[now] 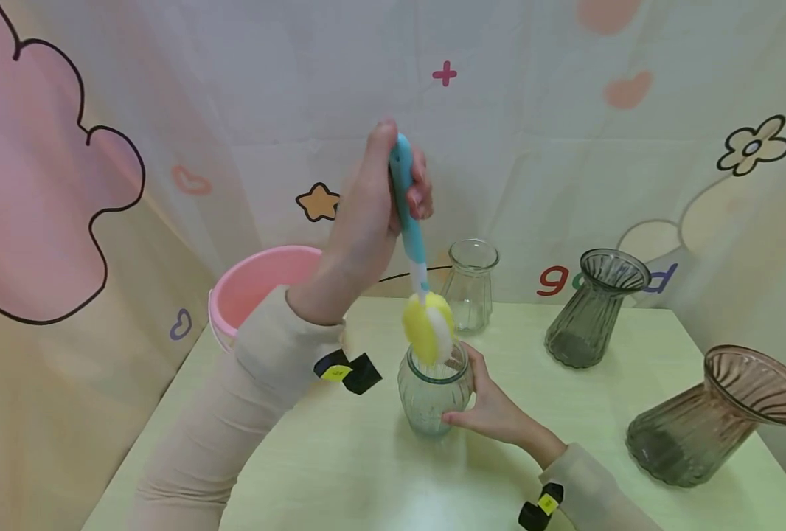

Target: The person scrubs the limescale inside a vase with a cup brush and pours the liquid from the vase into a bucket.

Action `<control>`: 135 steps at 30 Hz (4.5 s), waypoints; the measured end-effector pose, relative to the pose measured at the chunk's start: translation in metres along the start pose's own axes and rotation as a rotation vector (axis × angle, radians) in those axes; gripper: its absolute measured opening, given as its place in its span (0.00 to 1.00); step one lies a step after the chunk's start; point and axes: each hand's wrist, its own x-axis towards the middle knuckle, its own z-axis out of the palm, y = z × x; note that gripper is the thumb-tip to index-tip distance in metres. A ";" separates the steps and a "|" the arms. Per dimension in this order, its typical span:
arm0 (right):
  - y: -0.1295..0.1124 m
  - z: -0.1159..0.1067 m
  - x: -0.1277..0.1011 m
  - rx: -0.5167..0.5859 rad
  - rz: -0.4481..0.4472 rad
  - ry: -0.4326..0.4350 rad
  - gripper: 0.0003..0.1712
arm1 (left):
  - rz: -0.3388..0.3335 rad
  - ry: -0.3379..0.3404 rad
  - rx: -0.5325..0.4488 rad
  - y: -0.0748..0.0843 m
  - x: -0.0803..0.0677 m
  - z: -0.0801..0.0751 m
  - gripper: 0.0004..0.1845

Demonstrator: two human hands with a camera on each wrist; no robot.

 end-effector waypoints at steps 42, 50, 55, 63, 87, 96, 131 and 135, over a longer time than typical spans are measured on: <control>-0.019 0.003 0.001 -0.018 -0.015 0.009 0.60 | -0.854 0.283 0.841 -0.244 -0.012 -0.129 0.27; -0.017 0.004 0.000 -0.012 -0.006 0.007 0.60 | -0.858 0.347 0.948 -0.263 -0.023 -0.143 0.20; -0.016 0.004 0.000 -0.013 -0.009 0.007 0.60 | -0.819 0.361 1.066 -0.267 -0.029 -0.150 0.10; -0.016 0.004 -0.001 -0.014 -0.006 0.010 0.60 | -0.889 0.329 1.231 -0.283 -0.038 -0.162 0.06; 0.014 0.008 0.003 0.001 0.016 0.021 0.63 | -0.872 0.246 1.403 -0.297 -0.047 -0.164 0.28; 0.015 0.012 0.005 0.008 -0.020 0.069 0.63 | -0.581 0.119 1.244 -0.266 -0.047 -0.144 0.23; -0.007 0.019 0.027 -0.183 -0.195 0.190 0.62 | -0.236 0.105 1.055 -0.065 -0.104 -0.218 0.15; -0.010 0.011 0.049 -0.256 -0.176 0.217 0.63 | -0.268 0.188 1.129 -0.055 -0.106 -0.238 0.17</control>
